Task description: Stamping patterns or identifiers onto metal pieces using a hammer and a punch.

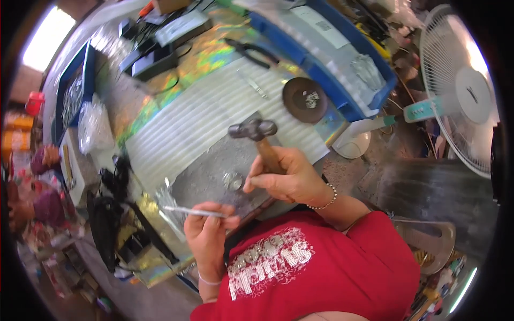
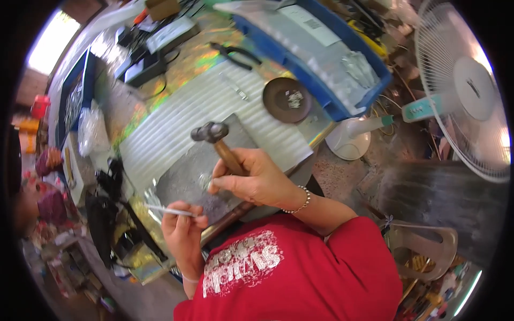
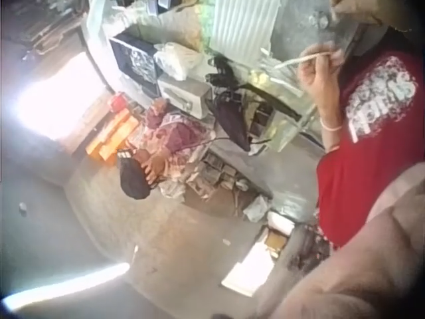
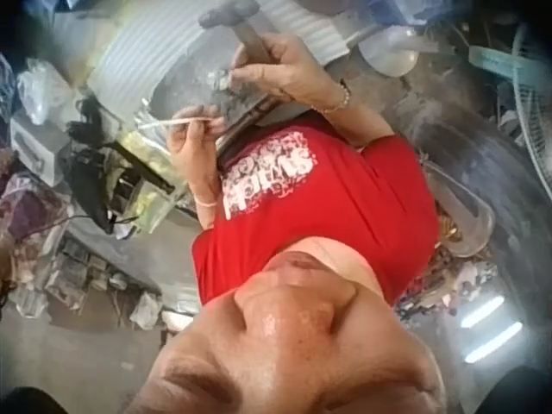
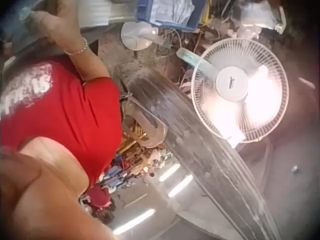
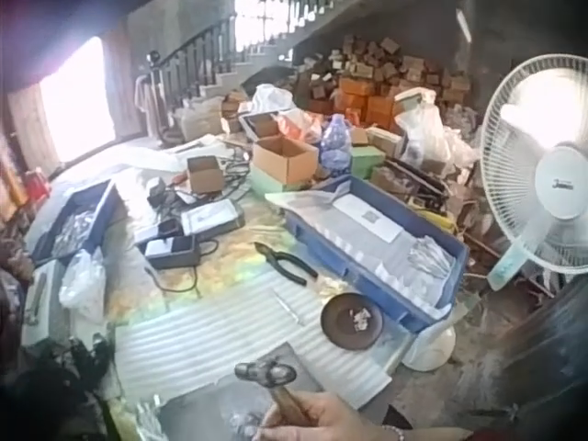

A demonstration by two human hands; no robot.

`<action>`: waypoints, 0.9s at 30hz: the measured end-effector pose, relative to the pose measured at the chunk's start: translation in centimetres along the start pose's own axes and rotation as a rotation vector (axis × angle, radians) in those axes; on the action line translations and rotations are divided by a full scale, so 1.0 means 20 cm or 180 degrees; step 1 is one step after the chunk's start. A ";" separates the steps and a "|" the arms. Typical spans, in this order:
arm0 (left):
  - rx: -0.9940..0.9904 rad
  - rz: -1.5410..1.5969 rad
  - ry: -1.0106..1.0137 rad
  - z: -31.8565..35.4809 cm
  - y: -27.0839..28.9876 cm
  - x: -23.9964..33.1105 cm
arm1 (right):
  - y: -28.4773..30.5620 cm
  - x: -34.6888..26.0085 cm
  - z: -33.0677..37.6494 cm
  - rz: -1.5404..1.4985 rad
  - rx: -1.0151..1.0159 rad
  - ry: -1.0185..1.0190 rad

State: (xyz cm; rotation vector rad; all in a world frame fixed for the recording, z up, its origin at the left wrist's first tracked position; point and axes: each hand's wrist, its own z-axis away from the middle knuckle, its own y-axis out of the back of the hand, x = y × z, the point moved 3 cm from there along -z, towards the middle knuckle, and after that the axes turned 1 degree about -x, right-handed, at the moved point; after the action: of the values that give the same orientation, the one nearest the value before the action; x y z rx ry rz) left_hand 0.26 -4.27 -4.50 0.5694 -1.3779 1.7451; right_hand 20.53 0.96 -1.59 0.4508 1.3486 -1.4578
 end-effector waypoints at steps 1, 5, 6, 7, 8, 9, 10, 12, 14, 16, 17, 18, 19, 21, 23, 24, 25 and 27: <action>-0.0022 0.0121 0.0046 0.00 -0.01 0.00 | -0.03 0.01 0.00 0.0094 0.0101 -0.0084; -0.0293 0.0841 0.0270 -0.08 0.00 -0.05 | -0.08 0.06 0.01 0.0281 0.0132 -0.0226; -0.0321 0.1049 0.0350 -0.09 -0.01 -0.05 | -0.09 0.07 0.02 0.0198 0.0110 -0.0199; -0.0381 0.1201 0.0446 -0.09 0.00 -0.06 | -0.11 0.09 0.03 0.0262 0.0081 -0.0177; -0.0458 0.1355 0.0541 -0.09 0.00 -0.07 | -0.13 0.10 0.02 0.0276 0.0013 -0.0121; -0.0528 0.1520 0.0542 -0.10 0.00 -0.08 | -0.14 0.11 0.02 0.0294 -0.0009 -0.0044; -0.0584 0.1658 0.0554 -0.11 0.00 -0.09 | -0.17 0.11 0.02 0.0404 -0.0093 -0.0030; -0.0608 0.1804 0.0589 -0.10 0.01 -0.10 | -0.19 0.13 0.01 0.0378 -0.0148 -0.0050; -0.0587 0.1842 0.0600 -0.09 0.02 -0.10 | -0.21 0.14 0.00 0.0363 -0.0157 -0.0043; -0.0584 0.1874 0.0624 -0.08 0.02 -0.10 | -0.22 0.14 0.00 0.0712 -0.0091 0.0175; -0.0549 0.1921 0.0689 -0.08 0.02 -0.10 | -0.22 0.14 -0.01 0.0718 -0.0082 0.0176; -0.0516 0.1965 0.0755 -0.07 0.01 -0.09 | -0.23 0.14 -0.01 0.0787 -0.0057 0.0248; -0.0523 0.1967 0.0762 -0.07 0.01 -0.09 | -0.23 0.14 -0.01 0.0856 -0.0033 0.0320; -0.0521 0.2071 0.0844 -0.07 0.00 -0.09 | -0.24 0.14 -0.01 0.1011 -0.0072 0.0452; -0.0525 0.2134 0.0894 -0.08 0.00 -0.10 | -0.24 0.14 -0.02 0.1163 -0.0119 0.0583; -0.0526 0.2199 0.0940 -0.08 0.00 -0.10 | -0.24 0.14 -0.01 0.1221 -0.0085 0.0639; -0.0525 0.2199 0.0939 -0.08 0.00 -0.11 | -0.24 0.14 -0.01 0.1279 -0.0051 0.0696; -0.0570 0.2285 0.0964 -0.09 -0.01 -0.12 | -0.24 0.15 -0.02 0.1466 -0.0012 0.0874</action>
State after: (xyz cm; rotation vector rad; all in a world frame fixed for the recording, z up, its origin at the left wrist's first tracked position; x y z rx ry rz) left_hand 1.91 -3.40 -6.73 -0.3316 -1.5990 2.1052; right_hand 15.25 -0.89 -1.82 0.9197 1.3457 -1.0370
